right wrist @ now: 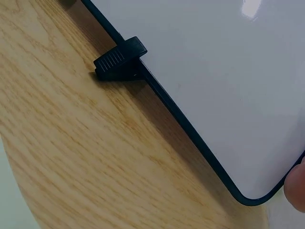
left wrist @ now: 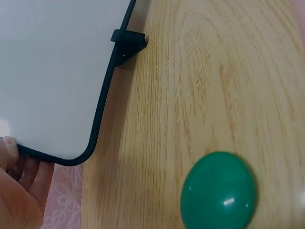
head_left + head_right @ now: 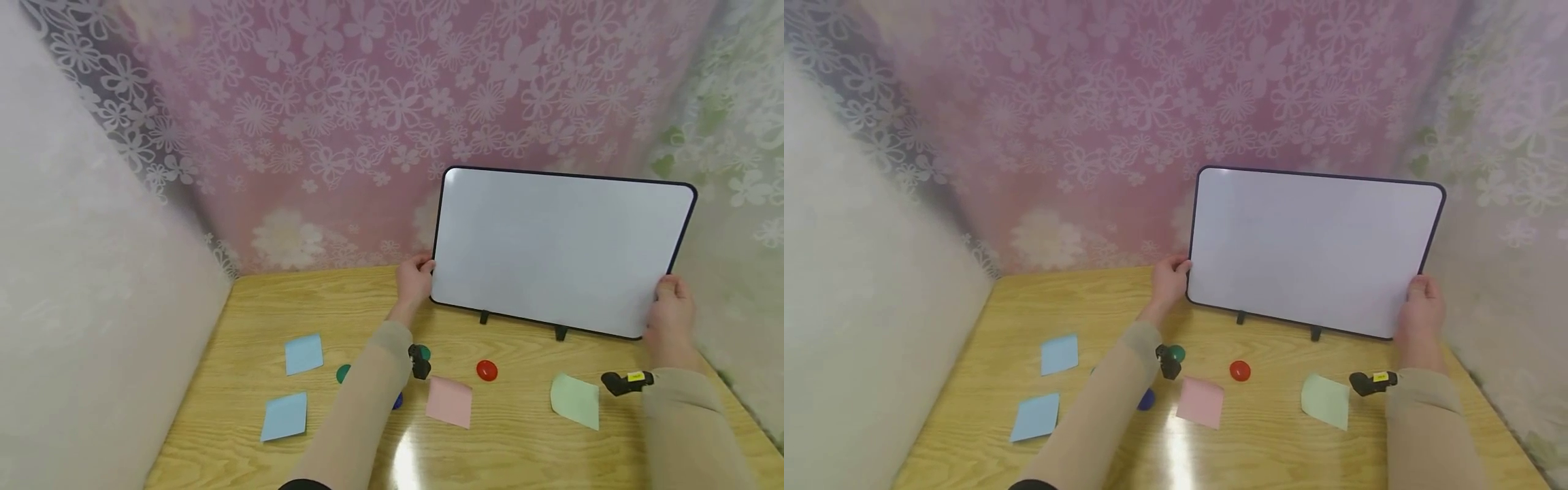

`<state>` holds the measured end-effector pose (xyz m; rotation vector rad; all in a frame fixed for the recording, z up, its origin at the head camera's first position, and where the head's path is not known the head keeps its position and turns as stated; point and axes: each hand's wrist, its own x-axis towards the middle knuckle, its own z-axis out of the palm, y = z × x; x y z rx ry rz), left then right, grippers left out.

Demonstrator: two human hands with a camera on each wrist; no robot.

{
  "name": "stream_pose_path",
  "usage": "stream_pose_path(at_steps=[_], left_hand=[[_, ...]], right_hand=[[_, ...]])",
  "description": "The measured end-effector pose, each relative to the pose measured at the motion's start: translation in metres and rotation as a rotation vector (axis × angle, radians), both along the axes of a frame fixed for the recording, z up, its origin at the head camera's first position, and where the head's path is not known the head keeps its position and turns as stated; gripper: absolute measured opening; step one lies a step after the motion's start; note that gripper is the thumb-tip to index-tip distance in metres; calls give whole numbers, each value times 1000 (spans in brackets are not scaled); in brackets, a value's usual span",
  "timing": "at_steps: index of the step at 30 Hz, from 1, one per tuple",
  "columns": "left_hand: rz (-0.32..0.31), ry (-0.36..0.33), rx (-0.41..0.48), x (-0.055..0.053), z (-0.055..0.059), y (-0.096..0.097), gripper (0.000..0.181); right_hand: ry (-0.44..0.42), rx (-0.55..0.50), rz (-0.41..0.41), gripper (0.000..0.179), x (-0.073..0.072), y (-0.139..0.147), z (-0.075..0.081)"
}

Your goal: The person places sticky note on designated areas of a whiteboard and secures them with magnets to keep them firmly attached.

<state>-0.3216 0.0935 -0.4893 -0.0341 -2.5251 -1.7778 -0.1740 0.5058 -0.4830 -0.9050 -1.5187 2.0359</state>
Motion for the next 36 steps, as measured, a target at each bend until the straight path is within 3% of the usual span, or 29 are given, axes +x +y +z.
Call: stream_pose_path(at_steps=[19, 30, 36], left_hand=[[25, 1, 22, 13, 3, -44, 23], [94, -24, 10, 20, -3, -69, 23], [112, 11, -16, 19, -5, -81, 23]], right_hand=[[15, 44, 116, 15, -16, -25, -1], [-4, 111, 169, 16, -26, -45, -10], [-23, 127, 191, 32, -32, -55, -11]])
